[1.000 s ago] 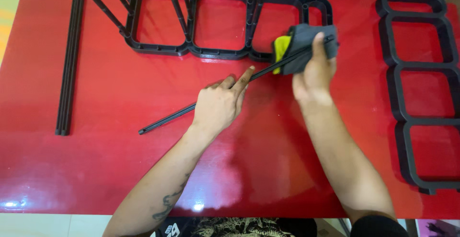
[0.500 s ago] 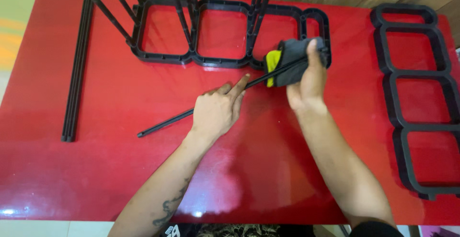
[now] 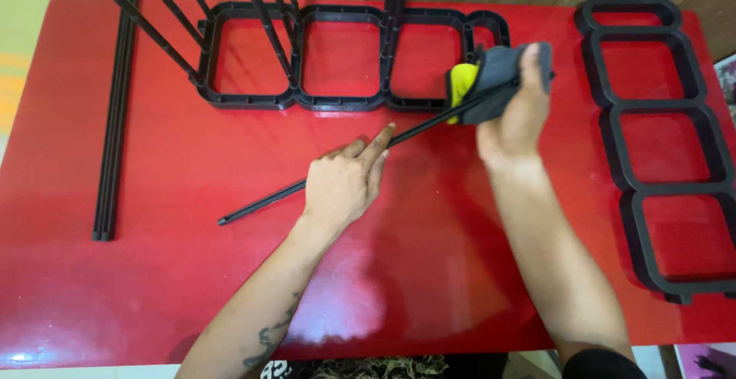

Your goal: The person uses a pipe cutter to cut a black metal rod on a red table. They rotate the rod and reposition it multiple times while cutting, then place the cut piece aside.

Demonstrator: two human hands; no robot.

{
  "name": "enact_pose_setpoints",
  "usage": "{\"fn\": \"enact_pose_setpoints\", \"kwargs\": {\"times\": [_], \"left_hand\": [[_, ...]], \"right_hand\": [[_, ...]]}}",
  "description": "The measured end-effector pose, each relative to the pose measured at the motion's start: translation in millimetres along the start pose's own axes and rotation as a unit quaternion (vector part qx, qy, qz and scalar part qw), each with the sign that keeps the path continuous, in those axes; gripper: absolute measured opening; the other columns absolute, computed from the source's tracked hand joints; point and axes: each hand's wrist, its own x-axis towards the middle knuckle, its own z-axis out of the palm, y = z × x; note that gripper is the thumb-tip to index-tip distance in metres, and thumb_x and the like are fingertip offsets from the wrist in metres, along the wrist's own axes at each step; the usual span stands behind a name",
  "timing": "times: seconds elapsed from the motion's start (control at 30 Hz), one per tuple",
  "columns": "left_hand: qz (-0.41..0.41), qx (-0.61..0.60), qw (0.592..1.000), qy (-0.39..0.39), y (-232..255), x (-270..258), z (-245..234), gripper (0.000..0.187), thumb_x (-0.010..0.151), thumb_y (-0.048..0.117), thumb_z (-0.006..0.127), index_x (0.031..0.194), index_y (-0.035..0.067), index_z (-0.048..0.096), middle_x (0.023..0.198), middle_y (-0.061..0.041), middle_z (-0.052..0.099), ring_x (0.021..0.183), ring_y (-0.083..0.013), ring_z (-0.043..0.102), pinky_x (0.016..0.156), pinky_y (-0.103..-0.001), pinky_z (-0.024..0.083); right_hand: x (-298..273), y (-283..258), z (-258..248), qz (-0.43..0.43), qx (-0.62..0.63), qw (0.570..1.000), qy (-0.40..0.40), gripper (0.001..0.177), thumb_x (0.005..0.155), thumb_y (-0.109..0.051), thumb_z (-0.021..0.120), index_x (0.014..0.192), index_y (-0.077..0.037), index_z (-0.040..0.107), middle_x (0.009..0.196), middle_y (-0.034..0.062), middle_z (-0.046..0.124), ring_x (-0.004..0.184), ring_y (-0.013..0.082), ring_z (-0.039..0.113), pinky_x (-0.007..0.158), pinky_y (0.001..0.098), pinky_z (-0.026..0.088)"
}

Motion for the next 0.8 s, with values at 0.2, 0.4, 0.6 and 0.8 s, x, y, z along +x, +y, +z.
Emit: {"fn": "enact_pose_setpoints", "kwargs": {"times": [0.2,0.4,0.6,0.8], "left_hand": [[-0.014,0.006,1.0,-0.016,3,1,1,0.045,0.098,0.022,0.064,0.143,0.019,0.061,0.082,-0.007,0.063,0.061,-0.0271,0.065,0.054,-0.041,0.054],[0.011,-0.005,1.0,-0.005,9,0,5,0.046,0.099,0.022,0.064,0.144,0.017,0.06,0.082,-0.007,0.062,0.063,-0.0266,0.065,0.056,-0.04,0.055],[0.017,-0.001,1.0,0.006,11,1,7,0.045,0.097,0.017,0.066,0.142,0.018,0.062,0.082,-0.006,0.061,0.062,-0.0239,0.064,0.056,-0.039,0.055],[0.049,-0.001,0.997,0.066,8,0,9,0.048,0.091,0.013,0.07,0.139,0.018,0.066,0.088,-0.003,0.059,0.077,-0.0213,0.062,0.067,-0.038,0.054]], "right_hand": [[-14,17,15,0.049,0.021,0.998,0.043,0.021,0.105,-0.029,0.064,0.113,-0.009,0.06,0.104,0.0064,0.069,0.099,0.0202,0.071,0.095,0.0397,0.059],[0,-16,-9,0.02,0.005,1.0,0.019,0.029,0.105,-0.034,0.062,0.109,-0.005,0.061,0.099,0.0082,0.069,0.091,0.0226,0.071,0.088,0.0411,0.061],[-6,16,-8,0.0,-0.014,0.995,0.101,0.017,0.1,-0.02,0.071,0.109,-0.009,0.061,0.097,0.0031,0.069,0.09,0.0174,0.072,0.087,0.0374,0.061],[-2,11,-14,0.029,-0.009,0.996,0.083,0.02,0.101,-0.021,0.072,0.108,-0.007,0.06,0.092,0.0051,0.067,0.082,0.0188,0.07,0.079,0.0385,0.062]]}}
